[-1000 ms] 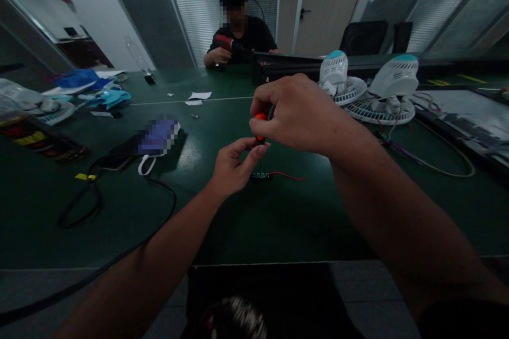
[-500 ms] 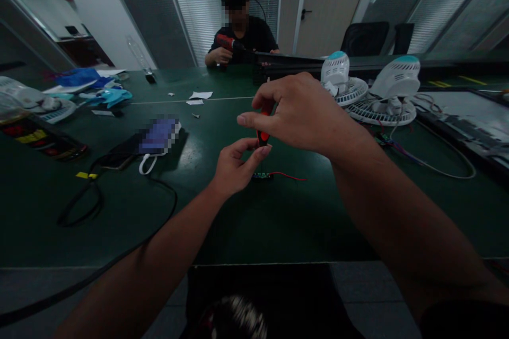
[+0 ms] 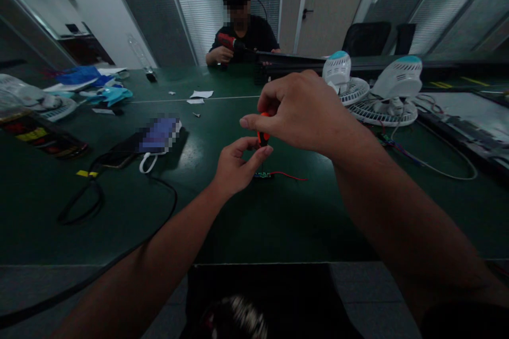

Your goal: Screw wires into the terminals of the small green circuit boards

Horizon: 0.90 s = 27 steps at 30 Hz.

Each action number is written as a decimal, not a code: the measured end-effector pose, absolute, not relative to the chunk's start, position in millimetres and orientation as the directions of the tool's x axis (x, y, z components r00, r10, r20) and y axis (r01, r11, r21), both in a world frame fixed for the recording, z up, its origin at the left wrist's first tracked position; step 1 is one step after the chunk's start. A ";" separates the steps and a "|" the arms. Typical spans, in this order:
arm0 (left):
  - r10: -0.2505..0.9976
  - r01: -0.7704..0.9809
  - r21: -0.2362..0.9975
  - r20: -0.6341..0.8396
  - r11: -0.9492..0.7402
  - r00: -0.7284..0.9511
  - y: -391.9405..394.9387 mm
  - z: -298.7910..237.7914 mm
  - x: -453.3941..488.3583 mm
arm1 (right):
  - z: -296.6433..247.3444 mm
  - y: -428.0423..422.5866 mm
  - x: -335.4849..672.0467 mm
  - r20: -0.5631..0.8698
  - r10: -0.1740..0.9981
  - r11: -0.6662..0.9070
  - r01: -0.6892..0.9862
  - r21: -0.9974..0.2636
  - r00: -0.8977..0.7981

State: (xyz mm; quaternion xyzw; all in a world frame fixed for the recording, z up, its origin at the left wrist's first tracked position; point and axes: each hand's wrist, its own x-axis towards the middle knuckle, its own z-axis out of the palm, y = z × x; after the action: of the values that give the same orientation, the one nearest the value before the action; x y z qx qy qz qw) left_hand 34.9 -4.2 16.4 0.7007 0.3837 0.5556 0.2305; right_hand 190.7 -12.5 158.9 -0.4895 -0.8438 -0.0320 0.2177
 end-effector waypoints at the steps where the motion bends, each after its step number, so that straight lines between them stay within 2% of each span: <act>1: 0.792 0.282 0.748 0.604 -0.601 0.086 -4.4 16.2 35.3 | 159.2 -12.3 190.7 0.402 0.813 0.514 0.843 -0.157 -0.421; 16: 0.787 0.295 0.742 0.614 -0.601 0.060 -6.2 16.5 38.0 | 159.3 -11.9 190.0 0.446 0.822 0.472 0.862 -0.183 -0.355; 27: 0.822 0.275 0.788 0.569 -0.551 0.018 -6.1 16.7 39.9 | 159.3 -10.6 190.8 0.423 0.817 0.501 0.846 -0.183 -0.393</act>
State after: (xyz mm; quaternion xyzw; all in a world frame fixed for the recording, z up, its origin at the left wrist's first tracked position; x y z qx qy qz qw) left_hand 39.9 -6.1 16.7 0.6717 0.4085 0.5695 0.2400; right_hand 190.8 -10.6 159.3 -0.4983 -0.8340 -0.0310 0.2351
